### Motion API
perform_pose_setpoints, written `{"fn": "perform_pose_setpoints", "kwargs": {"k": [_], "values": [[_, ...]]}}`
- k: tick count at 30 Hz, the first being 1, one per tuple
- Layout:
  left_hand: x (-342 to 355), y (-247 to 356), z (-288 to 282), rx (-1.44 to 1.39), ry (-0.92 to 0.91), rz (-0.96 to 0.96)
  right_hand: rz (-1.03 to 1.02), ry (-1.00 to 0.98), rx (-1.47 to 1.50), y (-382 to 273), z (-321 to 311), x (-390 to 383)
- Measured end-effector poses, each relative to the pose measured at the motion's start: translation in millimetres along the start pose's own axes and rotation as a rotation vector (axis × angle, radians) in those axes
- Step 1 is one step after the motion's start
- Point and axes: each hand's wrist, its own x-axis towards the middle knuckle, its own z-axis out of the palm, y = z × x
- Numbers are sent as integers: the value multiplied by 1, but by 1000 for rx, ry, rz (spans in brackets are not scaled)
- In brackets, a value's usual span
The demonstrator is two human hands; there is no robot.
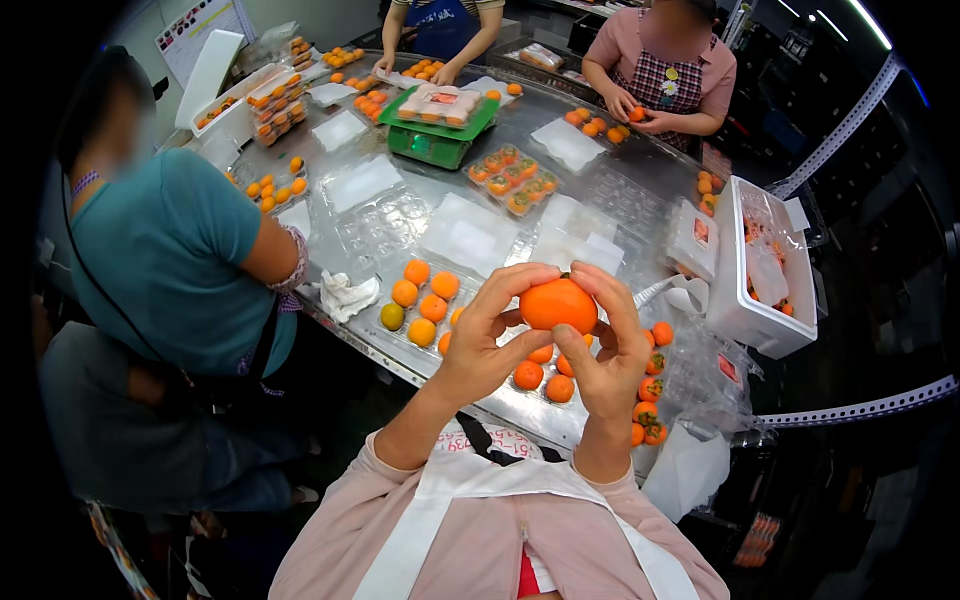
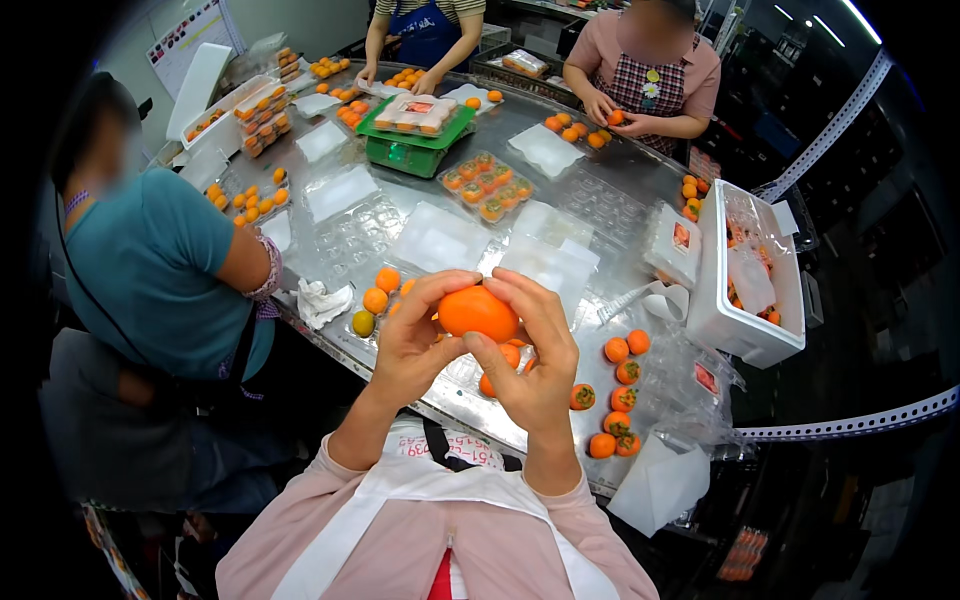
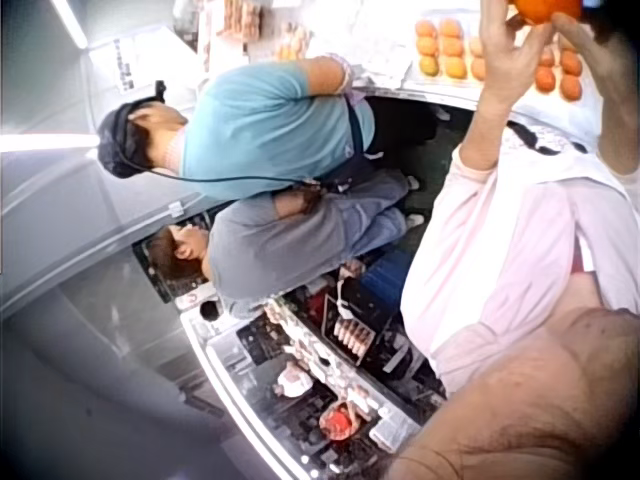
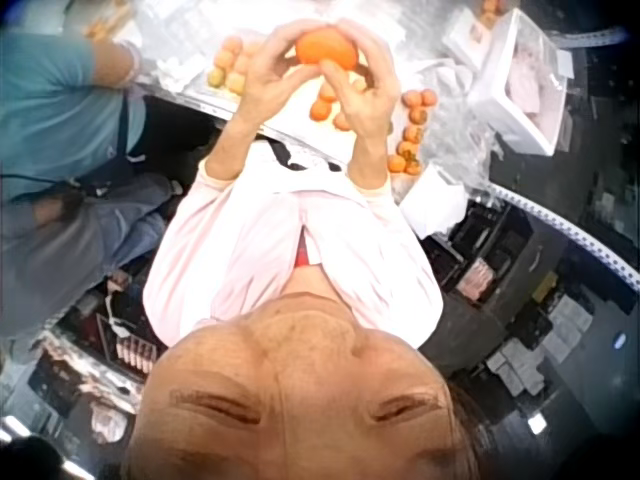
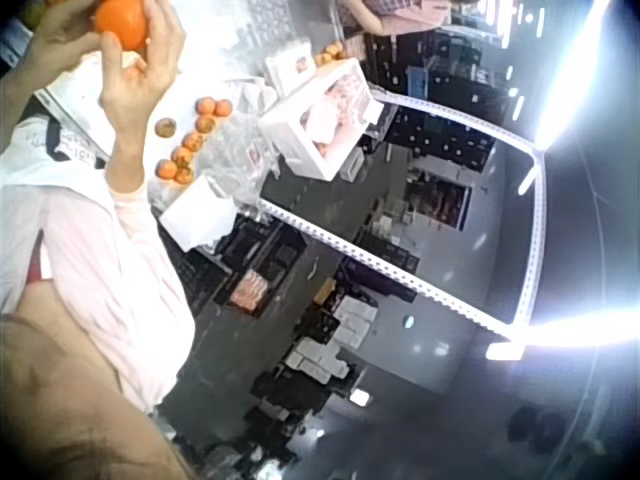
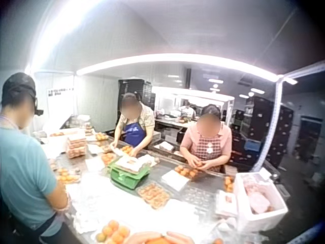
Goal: The person picks persimmons from a table, rotates them to inspect the surface, and places them into clear plastic trays. They repeat this process with multiple fruits, arranging them in rows while coworkers also sort fruit nearby.
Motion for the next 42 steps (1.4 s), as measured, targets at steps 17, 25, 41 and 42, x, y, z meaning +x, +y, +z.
{"fn": "perform_pose_setpoints", "kwargs": {"k": [17, 25, 41, 42], "values": [[11, -23, 8, 142, -44, -62, 48, -43, -12, 30, -21, 3], [19, -38, 18, 206, -82, -112, 151, -4, 81, 52, -37, -1], [31, -70, 27, 237, -104, -278, 259, 80, 205, 89, -49, -1], [31, -70, 30, 147, -51, -365, 269, 104, 276, 97, -52, -3]]}}
